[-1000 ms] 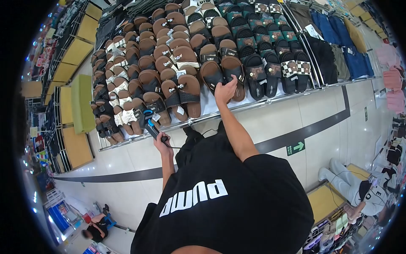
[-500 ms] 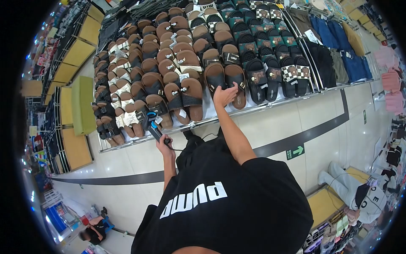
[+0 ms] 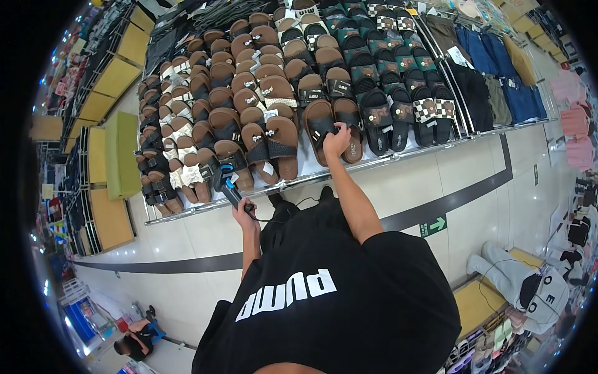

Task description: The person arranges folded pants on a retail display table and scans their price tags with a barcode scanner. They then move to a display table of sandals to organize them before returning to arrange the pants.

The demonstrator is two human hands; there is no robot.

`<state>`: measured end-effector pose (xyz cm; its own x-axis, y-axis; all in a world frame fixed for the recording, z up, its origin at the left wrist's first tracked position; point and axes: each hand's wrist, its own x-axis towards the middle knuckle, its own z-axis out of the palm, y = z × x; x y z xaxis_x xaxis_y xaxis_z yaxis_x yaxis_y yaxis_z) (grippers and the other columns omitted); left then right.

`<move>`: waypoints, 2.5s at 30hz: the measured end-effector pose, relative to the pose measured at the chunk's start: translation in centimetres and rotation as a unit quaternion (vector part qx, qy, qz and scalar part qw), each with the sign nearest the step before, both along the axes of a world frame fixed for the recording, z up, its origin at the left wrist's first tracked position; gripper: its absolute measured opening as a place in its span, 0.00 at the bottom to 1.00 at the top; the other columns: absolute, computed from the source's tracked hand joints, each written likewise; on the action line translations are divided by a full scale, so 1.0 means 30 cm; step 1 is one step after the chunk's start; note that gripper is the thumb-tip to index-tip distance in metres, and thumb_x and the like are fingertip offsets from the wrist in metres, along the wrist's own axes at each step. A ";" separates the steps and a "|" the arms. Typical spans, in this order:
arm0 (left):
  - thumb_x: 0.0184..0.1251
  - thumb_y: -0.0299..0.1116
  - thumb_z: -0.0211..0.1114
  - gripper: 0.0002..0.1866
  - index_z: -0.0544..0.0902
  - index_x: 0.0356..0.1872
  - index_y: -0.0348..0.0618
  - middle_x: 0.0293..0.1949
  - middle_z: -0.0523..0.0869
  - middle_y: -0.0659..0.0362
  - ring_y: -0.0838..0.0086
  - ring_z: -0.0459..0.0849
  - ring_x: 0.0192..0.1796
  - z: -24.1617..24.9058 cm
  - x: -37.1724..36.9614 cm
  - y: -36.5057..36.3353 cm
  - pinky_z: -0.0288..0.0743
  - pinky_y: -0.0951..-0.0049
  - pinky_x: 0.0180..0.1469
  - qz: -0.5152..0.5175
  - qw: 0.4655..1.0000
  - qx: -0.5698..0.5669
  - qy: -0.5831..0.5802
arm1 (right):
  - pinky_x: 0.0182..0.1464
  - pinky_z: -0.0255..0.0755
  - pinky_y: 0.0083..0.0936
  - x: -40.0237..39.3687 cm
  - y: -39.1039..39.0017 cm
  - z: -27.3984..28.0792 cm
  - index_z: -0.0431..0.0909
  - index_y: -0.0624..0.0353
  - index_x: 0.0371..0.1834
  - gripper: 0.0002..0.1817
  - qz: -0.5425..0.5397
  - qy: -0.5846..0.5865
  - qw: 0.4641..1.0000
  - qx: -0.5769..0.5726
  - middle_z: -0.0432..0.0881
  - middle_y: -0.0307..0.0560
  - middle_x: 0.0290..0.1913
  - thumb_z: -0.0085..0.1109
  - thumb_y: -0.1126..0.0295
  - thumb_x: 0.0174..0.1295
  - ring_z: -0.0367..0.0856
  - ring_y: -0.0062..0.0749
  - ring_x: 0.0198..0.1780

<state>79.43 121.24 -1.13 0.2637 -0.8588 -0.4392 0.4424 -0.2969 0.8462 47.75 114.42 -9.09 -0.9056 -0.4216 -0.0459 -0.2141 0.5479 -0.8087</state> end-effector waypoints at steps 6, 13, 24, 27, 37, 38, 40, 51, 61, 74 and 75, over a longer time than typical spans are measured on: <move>0.64 0.26 0.63 0.08 0.73 0.40 0.41 0.27 0.74 0.62 0.79 0.73 0.27 0.000 -0.009 0.002 0.69 0.77 0.30 0.002 1.000 -0.001 -0.002 | 0.58 0.66 0.50 -0.019 0.013 -0.006 0.76 0.51 0.44 0.19 0.039 0.012 0.999 0.023 0.75 0.59 0.53 0.57 0.80 0.47 0.72 0.60 0.57; 0.64 0.27 0.63 0.08 0.72 0.39 0.41 0.27 0.74 0.62 0.79 0.73 0.25 0.004 -0.019 -0.001 0.69 0.77 0.27 0.001 1.000 0.005 -0.005 | 0.59 0.67 0.50 -0.017 0.039 0.008 0.75 0.53 0.44 0.19 0.080 0.056 0.995 0.016 0.73 0.63 0.54 0.59 0.81 0.47 0.71 0.61 0.58; 0.61 0.27 0.67 0.11 0.75 0.43 0.39 0.30 0.76 0.62 0.77 0.76 0.32 -0.007 0.065 -0.175 0.72 0.75 0.35 -0.086 0.996 0.013 -0.015 | 0.59 0.66 0.53 0.033 -0.010 0.047 0.72 0.53 0.50 0.23 0.060 0.027 0.993 0.095 0.70 0.59 0.52 0.65 0.74 0.48 0.70 0.62 0.57; 0.61 0.27 0.67 0.15 0.76 0.47 0.38 0.33 0.77 0.62 0.77 0.77 0.34 0.014 0.099 -0.241 0.72 0.75 0.39 -0.134 0.990 -0.012 -0.035 | 0.61 0.66 0.52 0.056 0.009 0.055 0.71 0.51 0.54 0.26 0.043 0.038 0.996 0.075 0.69 0.60 0.54 0.66 0.71 0.49 0.68 0.62 0.60; 0.59 0.29 0.70 0.17 0.76 0.47 0.36 0.34 0.84 0.57 0.74 0.82 0.35 0.016 0.111 -0.455 0.77 0.73 0.41 -0.375 0.920 -0.094 -0.063 | 0.69 0.58 0.51 0.236 0.118 0.142 0.68 0.57 0.61 0.33 -0.023 0.141 0.990 0.014 0.65 0.59 0.66 0.69 0.65 0.49 0.63 0.60 0.68; 0.59 0.27 0.70 0.15 0.75 0.45 0.36 0.32 0.84 0.57 0.74 0.83 0.32 0.031 0.092 -0.464 0.78 0.73 0.39 -0.394 0.915 -0.087 -0.026 | 0.69 0.58 0.51 0.249 0.133 0.149 0.68 0.57 0.61 0.33 -0.031 0.149 0.988 0.015 0.65 0.59 0.66 0.69 0.65 0.49 0.63 0.60 0.68; 0.59 0.26 0.69 0.15 0.75 0.44 0.36 0.31 0.85 0.56 0.74 0.83 0.31 0.001 0.061 -0.481 0.78 0.73 0.38 -0.407 0.909 -0.089 -0.003 | 0.68 0.58 0.51 0.295 0.175 0.147 0.67 0.57 0.61 0.34 0.041 0.161 0.985 0.053 0.65 0.60 0.65 0.69 0.65 0.49 0.63 0.60 0.68; 0.60 0.24 0.70 0.15 0.74 0.45 0.35 0.28 0.81 0.59 0.75 0.82 0.29 -0.112 -0.011 -0.527 0.77 0.74 0.34 -0.436 0.897 -0.065 -0.043 | 0.64 0.59 0.43 0.369 0.253 0.108 0.81 0.52 0.36 0.13 0.154 0.262 0.942 0.143 0.83 0.45 0.42 0.65 0.60 0.50 0.76 0.43 0.55; 0.74 0.35 0.60 0.10 0.75 0.46 0.39 0.26 0.80 0.60 0.76 0.79 0.26 -0.017 0.176 -0.381 0.74 0.75 0.32 -0.263 0.963 -0.003 -0.052 | 0.54 0.69 0.34 0.430 -0.027 0.198 0.80 0.59 0.37 0.04 0.041 0.054 0.980 -0.189 0.82 0.44 0.36 0.61 0.70 0.64 0.80 0.35 0.42; 0.77 0.35 0.56 0.20 0.72 0.64 0.36 0.51 0.81 0.59 0.77 0.77 0.52 0.055 0.756 -0.296 0.71 0.74 0.57 -0.216 0.965 -0.064 -0.135 | 0.47 0.77 0.26 1.370 -0.144 0.234 0.70 0.67 0.63 0.29 0.467 -0.438 0.767 -0.033 0.81 0.52 0.53 0.64 0.58 0.68 0.79 0.27 0.52; 0.76 0.35 0.56 0.23 0.71 0.67 0.36 0.53 0.81 0.58 0.76 0.77 0.54 0.043 0.830 -0.308 0.71 0.73 0.58 -0.245 0.954 -0.085 -0.148 | 0.45 0.78 0.26 1.446 -0.133 0.230 0.73 0.68 0.60 0.28 0.459 -0.429 0.771 -0.102 0.83 0.50 0.48 0.64 0.56 0.67 0.81 0.27 0.48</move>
